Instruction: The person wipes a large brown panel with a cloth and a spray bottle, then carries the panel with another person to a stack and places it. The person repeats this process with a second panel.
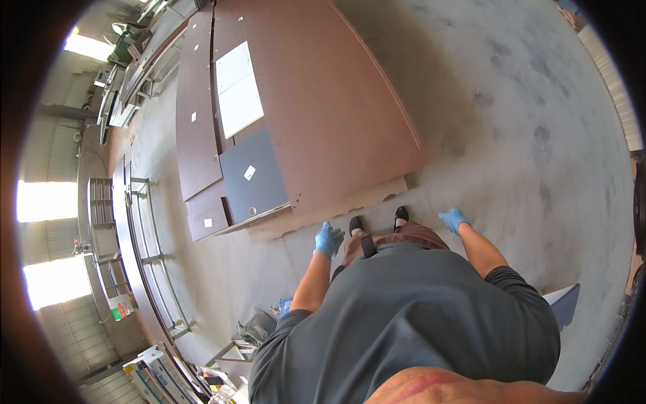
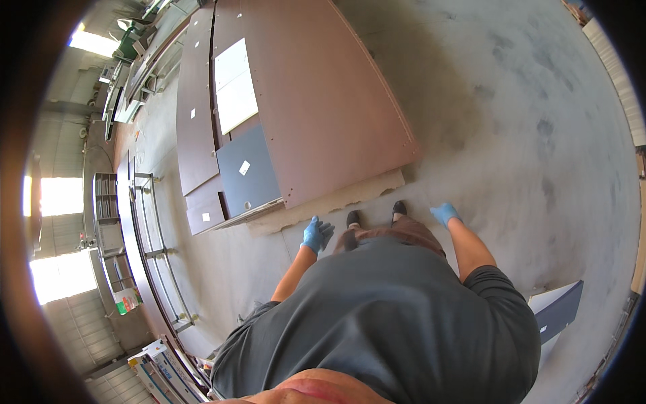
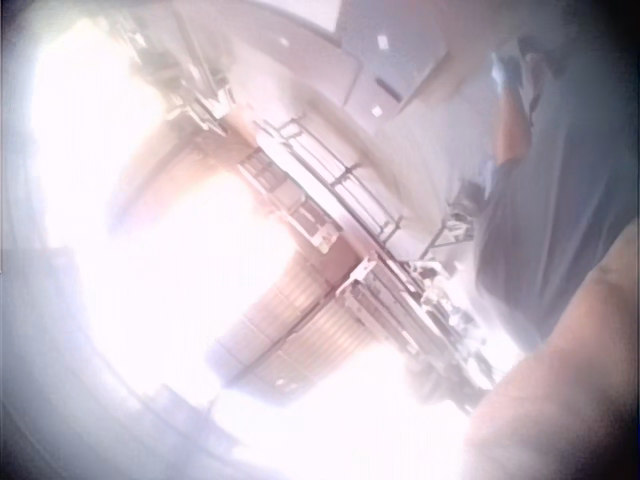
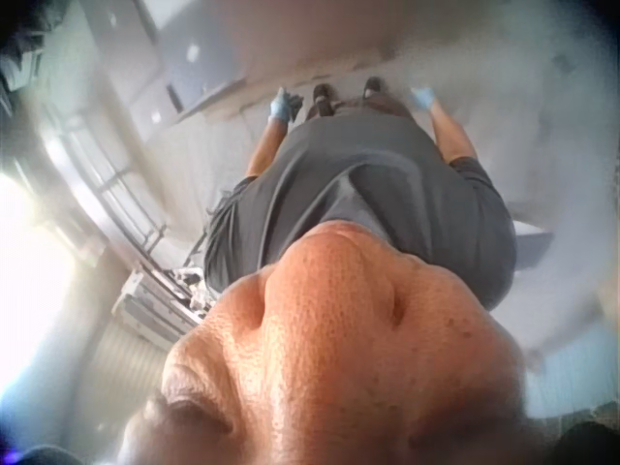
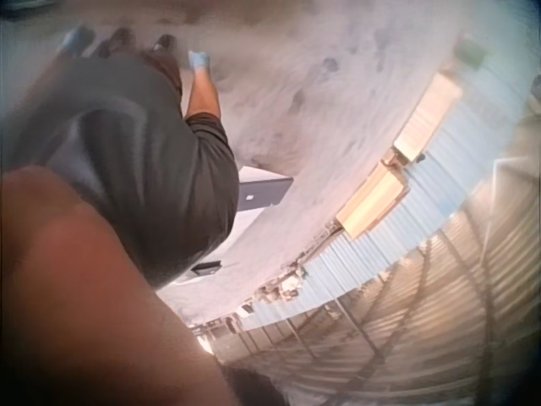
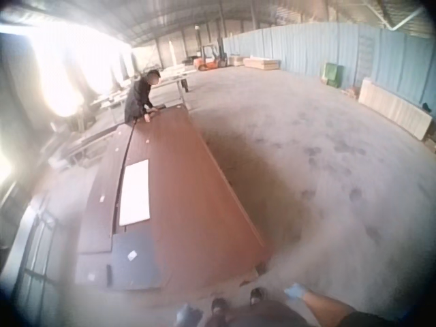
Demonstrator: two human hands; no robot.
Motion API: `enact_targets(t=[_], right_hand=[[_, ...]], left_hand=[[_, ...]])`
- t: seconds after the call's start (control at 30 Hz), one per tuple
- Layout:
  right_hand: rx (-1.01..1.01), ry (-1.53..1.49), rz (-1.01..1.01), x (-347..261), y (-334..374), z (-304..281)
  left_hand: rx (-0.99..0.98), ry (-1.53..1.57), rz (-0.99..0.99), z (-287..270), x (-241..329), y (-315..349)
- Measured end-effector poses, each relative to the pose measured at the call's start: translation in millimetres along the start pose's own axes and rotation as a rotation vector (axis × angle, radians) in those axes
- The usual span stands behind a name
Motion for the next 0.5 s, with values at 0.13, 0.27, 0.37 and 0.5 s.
enact_targets(t=[0.13,0.27,0.37,0.5], right_hand=[[0.107,0.112,-0.046,18,-2,-31],[0.107,0.187,-0.076,1,-11,-42],[0.077,0.162,-0.149,-23,-17,-39],[0.042,0.158,-0.219,-45,-26,-31]], left_hand=[[-0.029,-0.055,0.047,20,-11,9],[0.015,-0.020,0.003,6,-30,16],[0.042,0.008,-0.078,-11,-43,26],[0.168,-0.025,-0.076,-27,-41,43]])
Point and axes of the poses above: each hand's wrist, its own y-axis away from the middle knuckle, its own z-axis out of the palm, x = y × z, the point moved 9 cm from there along -y, towards the middle knuckle, and after that the axes turned 12 degrees about y, right-handed, at the moved point
